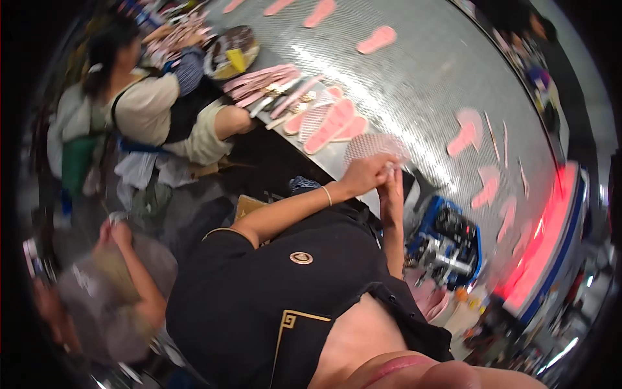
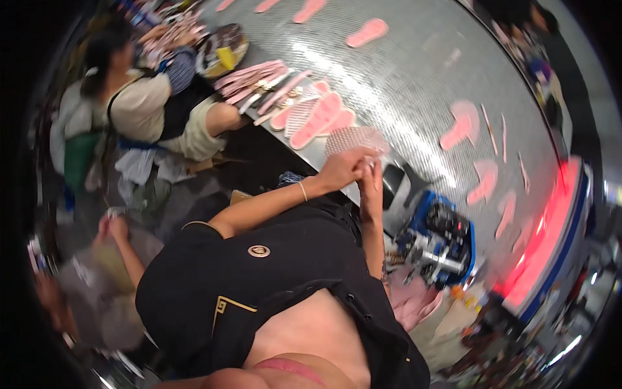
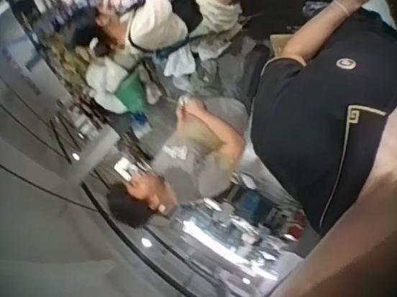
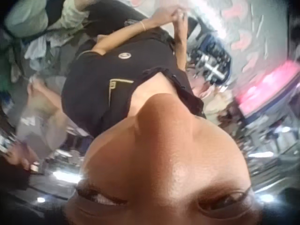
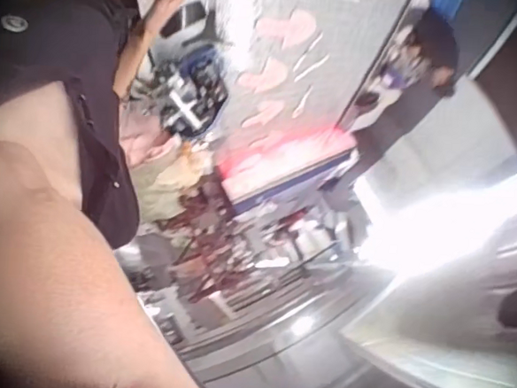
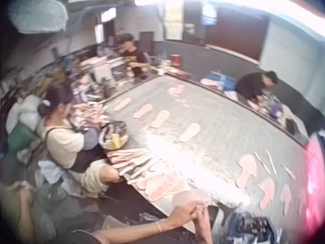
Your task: The person assembles pink flip-flops by hand in a factory setting. They pick up pink footbeds and white mesh straps from a perforated metal table, align the components, and press them together to form finished sandals. The person handles the items one at a time, placing the completed pairs on the table.
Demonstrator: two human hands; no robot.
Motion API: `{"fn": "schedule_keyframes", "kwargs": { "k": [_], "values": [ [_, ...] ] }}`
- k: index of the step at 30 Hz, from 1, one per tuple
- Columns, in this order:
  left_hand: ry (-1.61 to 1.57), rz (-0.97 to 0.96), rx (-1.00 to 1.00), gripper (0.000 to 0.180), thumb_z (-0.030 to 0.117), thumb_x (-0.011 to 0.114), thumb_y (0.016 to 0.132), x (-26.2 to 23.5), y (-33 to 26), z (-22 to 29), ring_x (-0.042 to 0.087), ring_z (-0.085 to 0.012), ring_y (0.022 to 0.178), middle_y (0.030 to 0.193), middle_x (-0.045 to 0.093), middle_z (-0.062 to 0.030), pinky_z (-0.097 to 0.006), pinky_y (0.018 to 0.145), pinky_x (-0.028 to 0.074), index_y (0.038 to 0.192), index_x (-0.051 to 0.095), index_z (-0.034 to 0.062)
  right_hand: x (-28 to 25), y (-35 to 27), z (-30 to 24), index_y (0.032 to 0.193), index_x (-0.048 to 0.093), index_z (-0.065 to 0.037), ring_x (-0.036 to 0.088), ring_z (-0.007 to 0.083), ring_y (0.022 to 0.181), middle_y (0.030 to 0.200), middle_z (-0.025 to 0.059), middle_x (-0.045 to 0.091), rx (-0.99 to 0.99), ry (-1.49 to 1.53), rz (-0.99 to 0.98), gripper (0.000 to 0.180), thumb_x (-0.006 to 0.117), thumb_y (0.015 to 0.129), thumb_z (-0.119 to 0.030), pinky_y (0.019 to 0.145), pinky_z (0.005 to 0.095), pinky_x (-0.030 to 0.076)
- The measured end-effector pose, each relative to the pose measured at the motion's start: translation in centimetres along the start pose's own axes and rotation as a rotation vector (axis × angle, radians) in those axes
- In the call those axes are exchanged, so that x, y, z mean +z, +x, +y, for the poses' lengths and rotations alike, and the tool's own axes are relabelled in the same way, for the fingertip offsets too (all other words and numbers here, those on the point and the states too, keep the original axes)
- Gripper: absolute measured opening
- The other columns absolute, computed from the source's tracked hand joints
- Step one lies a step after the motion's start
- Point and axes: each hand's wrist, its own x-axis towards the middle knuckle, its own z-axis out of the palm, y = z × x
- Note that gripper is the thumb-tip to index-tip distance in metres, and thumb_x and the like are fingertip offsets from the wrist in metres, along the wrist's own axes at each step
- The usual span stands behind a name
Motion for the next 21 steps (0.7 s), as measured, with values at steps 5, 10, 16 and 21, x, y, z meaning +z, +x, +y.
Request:
{"fn": "schedule_keyframes", "kwargs": {
  "k": [5, 10, 16, 21],
  "values": [
    [0.000, 0.039, 0.085, 0.040, 0.015, 0.062, 0.080, -2.7, 1.5, 0.7, 0.062, -0.0273, 0.083, 0.108, 0.060, -0.0070, -0.036, 0.073, 0.051, 0.120, 0.060, 0.0136, 0.9, 3.8, -0.6, 0.144, 0.029, -0.005, 0.051, 0.0199, 0.117, 0.134, 0.0101, 0.048, 0.072, 0.218, -0.026, 0.047, 0.041, 0.101, -0.020, 0.101, 0.0350, 0.040],
    [0.020, 0.102, 0.009, 0.046, 0.011, 0.058, 0.079, -2.3, 2.0, 1.4, 0.059, -0.0276, 0.096, 0.113, 0.058, -0.0070, -0.036, 0.082, 0.049, 0.124, 0.058, 0.0148, -0.2, 6.5, -1.4, 0.142, 0.033, -0.002, 0.047, 0.0238, 0.122, 0.135, 0.0133, 0.047, 0.072, 0.237, -0.138, 0.046, 0.036, 0.102, -0.023, 0.104, 0.0372, 0.036],
    [0.150, 0.354, -0.081, 0.062, 0.013, 0.064, 0.075, -1.9, 1.3, 0.7, 0.041, -0.0366, 0.126, 0.134, 0.042, -0.0196, -0.041, 0.104, 0.037, 0.135, 0.046, 0.0064, -1.3, 9.6, -2.8, 0.143, 0.033, -0.004, 0.045, 0.0280, 0.128, 0.140, 0.0181, 0.044, 0.183, 0.339, -0.229, 0.046, 0.036, 0.101, -0.024, 0.107, 0.0425, 0.037],
    [0.184, 0.259, -0.266, 0.068, 0.017, 0.066, 0.075, -3.6, 1.9, -2.6, 0.036, -0.0384, 0.130, 0.140, 0.037, -0.0224, -0.042, 0.109, 0.032, 0.138, 0.043, 0.0067, -2.9, 11.2, -1.8, 0.136, 0.042, -0.002, 0.051, 0.0310, 0.122, 0.133, 0.0179, 0.052, 0.296, 0.392, -0.169, 0.043, 0.041, 0.099, -0.024, 0.102, 0.0472, 0.042]
  ]
}}
